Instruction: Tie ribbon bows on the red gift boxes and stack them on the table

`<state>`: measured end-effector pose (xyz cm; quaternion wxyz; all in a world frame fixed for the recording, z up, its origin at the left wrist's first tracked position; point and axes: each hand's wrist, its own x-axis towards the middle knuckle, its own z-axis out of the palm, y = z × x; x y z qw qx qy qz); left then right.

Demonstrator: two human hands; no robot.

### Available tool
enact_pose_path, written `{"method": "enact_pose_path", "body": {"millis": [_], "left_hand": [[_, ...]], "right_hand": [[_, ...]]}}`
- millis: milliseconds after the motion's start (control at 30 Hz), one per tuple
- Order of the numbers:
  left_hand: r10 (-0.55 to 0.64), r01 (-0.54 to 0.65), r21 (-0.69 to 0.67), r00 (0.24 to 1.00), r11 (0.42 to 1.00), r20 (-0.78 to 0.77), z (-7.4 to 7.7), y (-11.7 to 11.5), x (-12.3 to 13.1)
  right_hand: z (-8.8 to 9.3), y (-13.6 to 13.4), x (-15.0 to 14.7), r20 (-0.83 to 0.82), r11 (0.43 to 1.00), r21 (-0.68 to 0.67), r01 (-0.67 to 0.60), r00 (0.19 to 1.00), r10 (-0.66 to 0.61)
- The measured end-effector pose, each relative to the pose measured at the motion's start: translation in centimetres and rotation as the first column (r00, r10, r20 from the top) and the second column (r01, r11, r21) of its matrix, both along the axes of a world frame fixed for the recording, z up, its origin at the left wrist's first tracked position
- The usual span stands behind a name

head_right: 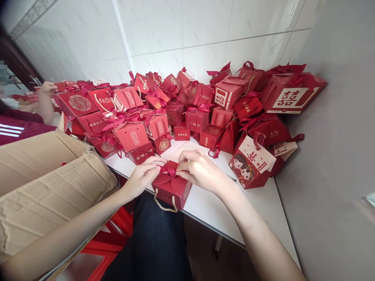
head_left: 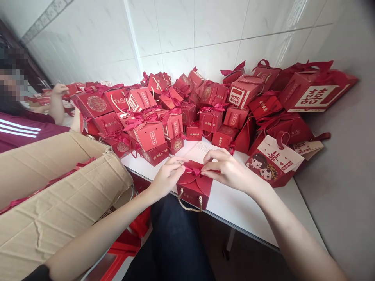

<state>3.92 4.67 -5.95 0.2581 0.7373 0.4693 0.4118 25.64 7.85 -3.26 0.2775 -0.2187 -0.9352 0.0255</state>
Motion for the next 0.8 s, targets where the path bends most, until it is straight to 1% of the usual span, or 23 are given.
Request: {"method": "enact_pose_path", "body": {"millis": [100,167,233,367,467,600,700,800], "left_hand": [[0.042,-0.004,0.201,0.982,0.980,-0.182,0.0,-0.3,-0.3],[0.069,-0.009,0.253,0.971,0.967,-0.230,-0.2,-0.3,-0.5],[0.086,-0.025,0.254,0.969,0.967,-0.234,-0.3,-0.2,-0.6],[0.092,-0.049,0.213,0.977,0.976,-0.193,-0.4,0.0,-0.6],[0.047,-0.017,0.172,0.984,0.985,-0.172,-0.2,0.0,-0.5],[0.016,-0.001,0.092,0.987,0.996,-0.161,0.4,-0.3,0.0],[0.026,-0.026,-0.002,0.991,1.000,-0.130,0.5,-0.2,0.4],[0.022,-0.029,-0.103,0.998,0.994,-0.064,0.1,0.1,0.6]], "right_hand": [[0.4,-0.1,0.2,0.028,0.996,-0.090,0.012,1.000,-0.010],[0.7,-0.4,0.3,0.046,0.993,-0.119,0.018,0.999,-0.013],[1.1,-0.6,0.5,0.073,0.991,-0.125,0.038,0.997,-0.029],[1.8,-1.1,0.9,0.150,0.986,-0.108,0.130,0.982,-0.113],[2.1,-1.4,1.0,0.187,0.975,-0.151,0.164,0.973,-0.135],[1.9,-1.6,0.7,0.179,0.960,-0.224,0.171,0.975,-0.132],[1.6,-1.5,0.3,0.186,0.966,-0.205,0.159,0.975,-0.122],[1.4,-1.4,0.3,0.203,0.977,-0.170,0.132,0.975,-0.096]]}}
